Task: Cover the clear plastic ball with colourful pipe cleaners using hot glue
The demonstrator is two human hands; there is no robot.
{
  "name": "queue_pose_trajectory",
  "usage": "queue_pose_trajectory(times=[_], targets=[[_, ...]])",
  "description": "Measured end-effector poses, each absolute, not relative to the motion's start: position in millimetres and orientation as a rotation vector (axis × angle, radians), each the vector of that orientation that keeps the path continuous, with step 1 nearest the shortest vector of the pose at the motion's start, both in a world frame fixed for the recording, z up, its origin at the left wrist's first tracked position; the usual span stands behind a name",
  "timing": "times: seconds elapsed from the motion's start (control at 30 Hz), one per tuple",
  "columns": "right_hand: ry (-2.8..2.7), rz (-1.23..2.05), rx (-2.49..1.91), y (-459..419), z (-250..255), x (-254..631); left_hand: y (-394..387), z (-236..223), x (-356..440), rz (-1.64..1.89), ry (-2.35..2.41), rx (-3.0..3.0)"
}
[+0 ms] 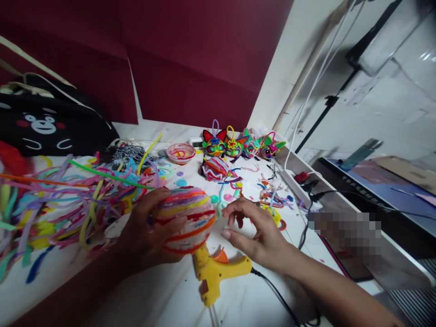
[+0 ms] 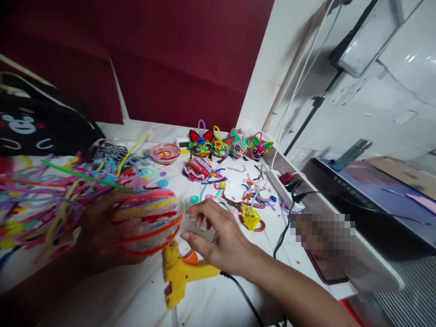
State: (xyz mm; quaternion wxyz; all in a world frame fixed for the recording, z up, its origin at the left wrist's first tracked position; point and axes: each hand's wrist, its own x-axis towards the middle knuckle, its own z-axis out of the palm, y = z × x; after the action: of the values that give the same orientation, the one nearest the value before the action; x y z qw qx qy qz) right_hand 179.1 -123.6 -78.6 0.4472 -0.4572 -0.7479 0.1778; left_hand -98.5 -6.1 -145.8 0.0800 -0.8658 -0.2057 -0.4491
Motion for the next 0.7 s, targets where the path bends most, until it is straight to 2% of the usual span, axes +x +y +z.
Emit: queue_pose_trajectory(times=[0.1, 0.47, 0.7], targets=[[-1.825, 0.424, -1.089, -112, -73, 169, -9, -138, -97, -1.395, -0.419, -2.614], [-1.866, 0.207, -1.007, -96, -64, 158, -7, -142, -97, -1.414, -0.354, -2.676], [-1.785, 0.353, -1.109, -97, -66, 153, -6, -140, -93, -1.416, -0.325, -2.658]])
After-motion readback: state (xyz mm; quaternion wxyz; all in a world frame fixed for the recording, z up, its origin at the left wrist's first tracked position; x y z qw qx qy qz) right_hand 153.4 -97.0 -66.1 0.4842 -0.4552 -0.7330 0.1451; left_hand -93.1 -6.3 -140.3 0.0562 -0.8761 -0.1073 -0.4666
